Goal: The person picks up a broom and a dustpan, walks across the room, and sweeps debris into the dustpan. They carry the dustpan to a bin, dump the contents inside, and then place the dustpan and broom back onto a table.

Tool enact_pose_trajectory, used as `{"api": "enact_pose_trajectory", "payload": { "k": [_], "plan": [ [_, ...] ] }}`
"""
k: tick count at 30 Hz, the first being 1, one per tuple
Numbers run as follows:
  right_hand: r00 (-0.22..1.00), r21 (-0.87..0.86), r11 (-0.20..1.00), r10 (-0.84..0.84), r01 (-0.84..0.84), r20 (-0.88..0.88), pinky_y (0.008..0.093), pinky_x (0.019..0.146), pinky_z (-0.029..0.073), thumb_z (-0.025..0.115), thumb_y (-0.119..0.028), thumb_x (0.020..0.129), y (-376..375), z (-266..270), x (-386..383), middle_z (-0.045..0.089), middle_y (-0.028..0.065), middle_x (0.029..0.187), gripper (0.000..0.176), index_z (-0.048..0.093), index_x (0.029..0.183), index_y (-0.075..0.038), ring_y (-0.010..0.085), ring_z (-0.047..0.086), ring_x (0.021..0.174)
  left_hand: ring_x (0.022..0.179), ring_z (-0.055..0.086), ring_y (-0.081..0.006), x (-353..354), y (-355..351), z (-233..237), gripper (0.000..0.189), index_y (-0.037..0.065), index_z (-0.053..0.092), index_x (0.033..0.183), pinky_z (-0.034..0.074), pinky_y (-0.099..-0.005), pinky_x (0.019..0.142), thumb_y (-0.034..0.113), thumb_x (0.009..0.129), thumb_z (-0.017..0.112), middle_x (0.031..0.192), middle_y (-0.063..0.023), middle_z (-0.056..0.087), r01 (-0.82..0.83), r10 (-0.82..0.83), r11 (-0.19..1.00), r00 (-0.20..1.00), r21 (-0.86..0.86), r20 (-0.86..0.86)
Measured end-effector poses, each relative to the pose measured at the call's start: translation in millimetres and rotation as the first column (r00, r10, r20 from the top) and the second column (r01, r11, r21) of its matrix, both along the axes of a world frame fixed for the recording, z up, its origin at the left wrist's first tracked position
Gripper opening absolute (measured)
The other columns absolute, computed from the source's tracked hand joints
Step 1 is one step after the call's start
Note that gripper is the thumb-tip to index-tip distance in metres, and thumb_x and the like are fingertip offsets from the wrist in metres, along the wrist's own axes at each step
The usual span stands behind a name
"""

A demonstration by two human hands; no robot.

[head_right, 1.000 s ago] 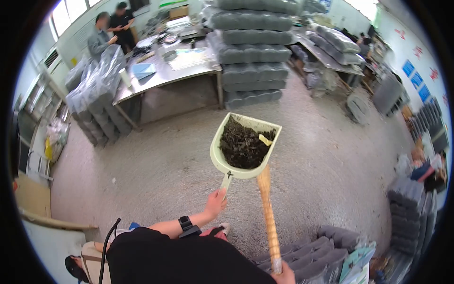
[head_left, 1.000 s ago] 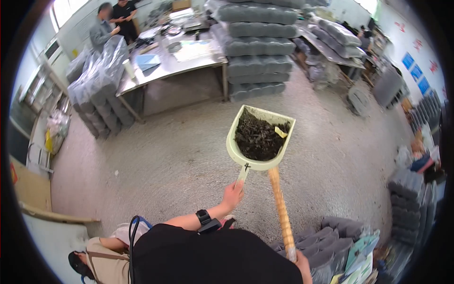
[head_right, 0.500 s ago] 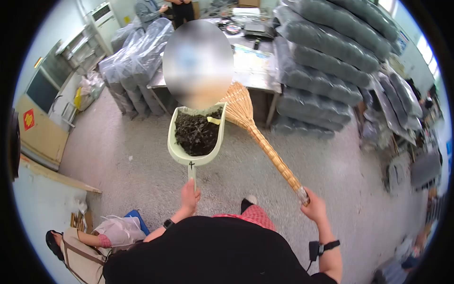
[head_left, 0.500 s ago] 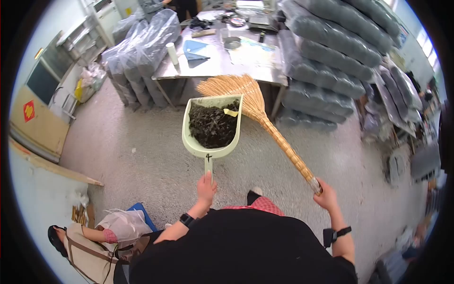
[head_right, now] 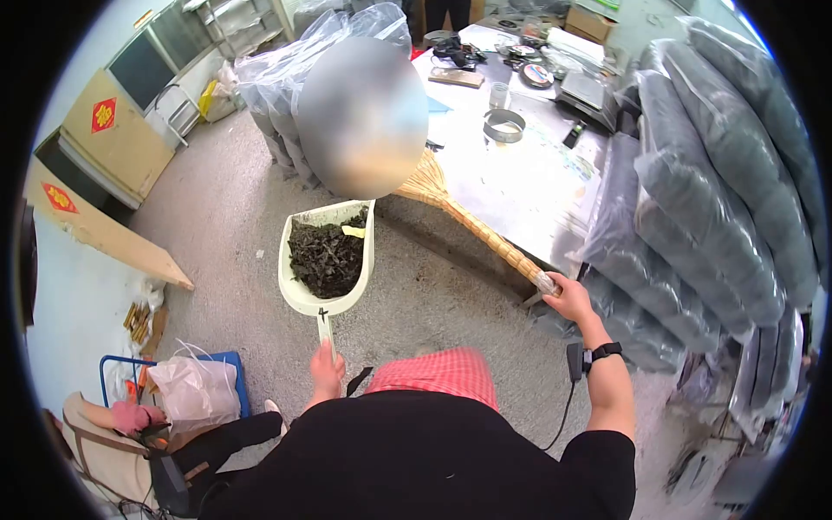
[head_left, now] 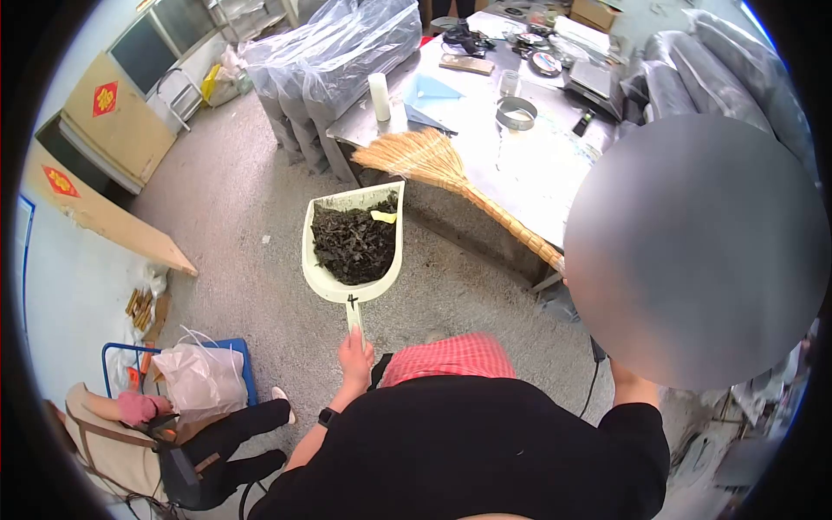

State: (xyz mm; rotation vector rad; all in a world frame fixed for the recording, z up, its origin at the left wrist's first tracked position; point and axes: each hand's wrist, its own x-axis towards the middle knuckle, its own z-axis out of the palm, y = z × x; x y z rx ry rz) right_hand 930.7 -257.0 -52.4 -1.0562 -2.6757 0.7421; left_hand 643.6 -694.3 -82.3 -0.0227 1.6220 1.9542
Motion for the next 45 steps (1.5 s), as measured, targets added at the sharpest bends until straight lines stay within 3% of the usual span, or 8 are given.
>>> {"api": "enact_pose_trajectory", "payload": {
  "k": [12, 15, 17, 19, 22, 37, 40, 45],
  "plan": [
    [0.974, 0.071, 0.995, 0.054, -0.071, 0.222, 0.0454, 0.072, 0.044, 0.061, -0.020, 0.076, 314, -196, -68, 0.059, 0.0233, 0.085, 0.033, 0.051, 0.099, 0.003, 0.0388, 0.056, 0.080, 0.041, 0.034, -0.0040, 47, 163, 5, 0.024, 0.010, 0.045, 0.076, 0.023, -0.0201, 0.035, 0.027, 0.092, 0.050, 0.051, 0.0049, 0.036, -0.532, 0.535, 0.844, 0.834, -0.061, 0.136],
    [0.670, -0.005, 0.996, 0.066, -0.093, 0.740, 0.0446, 0.082, 0.043, 0.065, -0.027, 0.071, 373, -188, -155, 0.054, 0.0263, 0.101, 0.049, 0.051, 0.105, 0.005, 0.0396, 0.052, 0.093, 0.043, 0.034, -0.0042, 52, 225, 12, 0.023, 0.009, 0.047, 0.078, 0.024, -0.0204, 0.037, 0.027, 0.091, 0.052, 0.052, 0.0060, 0.035, -0.757, 0.742, 0.645, 0.587, -0.105, 0.325],
    [0.946, 0.445, 0.871, 0.065, -0.209, 0.317, 0.0449, 0.086, 0.042, 0.065, -0.025, 0.070, 391, -233, -190, 0.048, 0.0253, 0.113, 0.066, 0.039, 0.121, 0.007, 0.0399, 0.047, 0.103, 0.044, 0.034, -0.0041, 39, 253, 4, 0.023, 0.008, 0.048, 0.082, 0.025, -0.0204, 0.039, 0.028, 0.091, 0.053, 0.054, 0.0066, 0.034, -0.838, 0.804, 0.535, 0.463, -0.111, 0.374],
    [0.919, 0.226, 0.908, 0.292, -0.353, 0.264, 0.0453, 0.088, 0.040, 0.062, -0.016, 0.067, 361, -196, -284, 0.047, 0.0240, 0.114, 0.062, 0.040, 0.120, 0.006, 0.0402, 0.046, 0.104, 0.044, 0.033, -0.0040, 21, 274, -14, 0.023, 0.006, 0.051, 0.088, 0.025, -0.0205, 0.040, 0.029, 0.090, 0.053, 0.055, 0.0069, 0.034, -0.873, 0.828, 0.484, 0.432, -0.065, 0.358],
    [0.469, 0.179, 0.449, 0.879, -0.875, 0.085, 0.0440, 0.090, 0.039, 0.059, -0.004, 0.063, 404, -267, -415, 0.052, 0.0205, 0.104, 0.053, 0.049, 0.115, -0.001, 0.0384, 0.048, 0.102, 0.045, 0.032, -0.0046, 15, 335, -31, 0.028, 0.006, 0.054, 0.099, 0.025, -0.0216, 0.040, 0.032, 0.090, 0.052, 0.055, 0.0055, 0.035, -0.939, 0.893, 0.343, 0.338, 0.038, 0.297],
    [-0.139, -0.708, 0.069, 0.963, -0.702, 0.232, 0.0319, 0.065, 0.048, 0.056, -0.006, 0.073, 125, -238, -941, 0.061, 0.0115, 0.081, 0.037, 0.055, 0.110, 0.002, 0.0216, 0.060, 0.070, 0.045, 0.036, -0.0052, -145, 494, -34, 0.032, 0.006, 0.059, 0.093, 0.030, -0.0230, 0.041, 0.037, 0.089, 0.052, 0.054, 0.0044, 0.040, -0.911, 0.903, -0.408, -0.412, -0.063, 0.124],
    [-0.737, -0.571, -0.513, 0.619, -0.641, 0.272, 0.0303, 0.065, 0.048, 0.055, -0.008, 0.076, 66, -192, -955, 0.062, 0.0086, 0.078, 0.030, 0.059, 0.105, 0.000, 0.0198, 0.060, 0.069, 0.045, 0.037, -0.0056, -212, 527, -32, 0.032, 0.006, 0.057, 0.083, 0.030, -0.0236, 0.041, 0.037, 0.089, 0.051, 0.054, 0.0042, 0.040, -0.806, 0.792, -0.592, -0.586, -0.016, 0.174],
    [-0.864, -0.484, -0.720, 0.362, -0.497, 0.349, 0.0343, 0.062, 0.048, 0.057, -0.013, 0.071, -64, -247, -994, 0.062, 0.0088, 0.075, 0.021, 0.061, 0.090, -0.004, 0.0235, 0.061, 0.069, 0.044, 0.038, -0.0073, -216, 503, -68, 0.030, 0.007, 0.054, 0.075, 0.029, -0.0260, 0.040, 0.033, 0.090, 0.051, 0.053, 0.0030, 0.042, -0.567, 0.572, -0.811, -0.820, -0.146, 0.006]
  ]
}}
